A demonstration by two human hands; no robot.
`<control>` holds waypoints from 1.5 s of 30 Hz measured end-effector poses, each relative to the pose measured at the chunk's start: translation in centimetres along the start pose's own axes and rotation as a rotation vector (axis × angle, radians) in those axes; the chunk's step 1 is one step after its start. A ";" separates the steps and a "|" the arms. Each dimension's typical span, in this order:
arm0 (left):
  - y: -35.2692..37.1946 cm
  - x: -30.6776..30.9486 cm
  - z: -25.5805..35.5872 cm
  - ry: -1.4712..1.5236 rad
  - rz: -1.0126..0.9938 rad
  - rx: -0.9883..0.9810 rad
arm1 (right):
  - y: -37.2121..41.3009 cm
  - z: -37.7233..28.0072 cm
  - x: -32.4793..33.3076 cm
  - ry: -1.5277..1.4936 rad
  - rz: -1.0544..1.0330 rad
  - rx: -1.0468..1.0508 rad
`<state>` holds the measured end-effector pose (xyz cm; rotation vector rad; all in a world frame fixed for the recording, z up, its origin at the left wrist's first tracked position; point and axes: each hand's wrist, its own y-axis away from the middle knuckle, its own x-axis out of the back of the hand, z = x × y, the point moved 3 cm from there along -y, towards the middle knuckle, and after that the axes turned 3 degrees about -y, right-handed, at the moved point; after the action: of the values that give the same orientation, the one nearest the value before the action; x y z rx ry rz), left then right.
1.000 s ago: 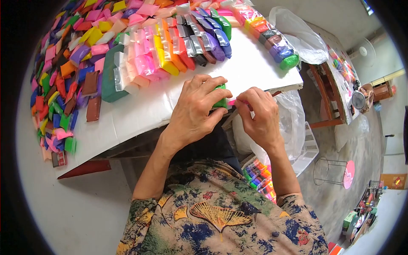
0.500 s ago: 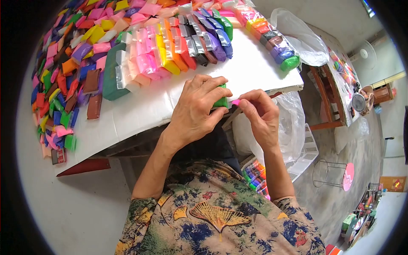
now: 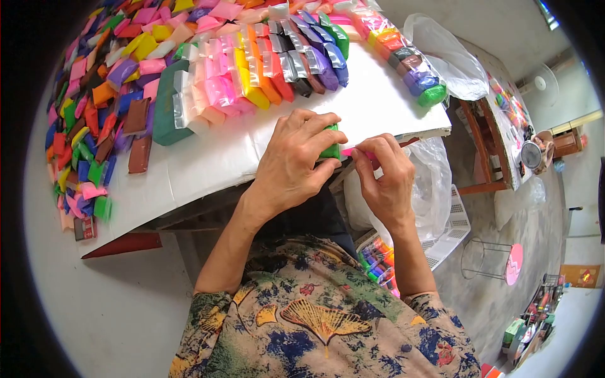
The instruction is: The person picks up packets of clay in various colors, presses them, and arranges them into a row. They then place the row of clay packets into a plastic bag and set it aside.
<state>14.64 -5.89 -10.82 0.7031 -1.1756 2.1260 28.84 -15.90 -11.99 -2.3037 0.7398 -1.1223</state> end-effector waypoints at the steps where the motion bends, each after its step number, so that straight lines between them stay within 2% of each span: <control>1: 0.0 0.0 0.0 0.000 -0.001 0.003 | 0.1 0.1 0.0 -0.036 -0.002 -0.026; 4: 0.0 0.0 0.0 -0.002 -0.001 0.002 | 0.7 0.8 0.0 -0.655 -0.109 -0.409; 7: 0.0 0.0 -0.1 -0.005 0.000 0.002 | 0.3 0.6 0.6 -0.620 0.017 -0.326; 8: 0.0 0.0 0.0 -0.005 0.000 0.001 | 0.1 0.7 0.8 -0.436 0.040 -0.247; 14: 0.0 -0.1 -0.1 -0.001 0.000 0.001 | -0.4 0.1 0.4 -0.010 0.034 0.021; 23: 0.0 -0.2 0.0 -0.017 0.002 -0.003 | -0.9 -0.4 0.0 0.165 0.057 0.218; 29: 0.1 -0.2 -0.1 -0.024 -0.002 -0.012 | -1.1 0.4 0.7 -0.020 -0.112 0.111; 32: 0.1 -0.1 -0.2 -0.004 -0.015 -0.010 | -0.9 1.5 1.0 -0.446 -0.187 -0.167; 35: 0.2 -0.1 -0.1 -0.018 -0.007 -0.009 | -0.9 1.8 1.6 -0.489 -0.151 -0.222; 36: 0.2 -0.1 -0.1 -0.018 -0.006 -0.007 | -1.1 1.3 1.9 -0.293 -0.149 -0.141; 39: 0.1 -0.2 -0.1 -0.014 -0.006 -0.009 | -1.1 0.9 1.2 -0.139 -0.067 -0.019; 45: 0.2 -0.2 -0.1 -0.020 -0.014 -0.009 | -1.2 0.9 0.8 -0.006 -0.037 0.077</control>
<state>14.66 -5.90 -11.14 0.7286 -1.1866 2.1056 30.28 -15.42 -11.28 -2.2638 0.6427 -1.1392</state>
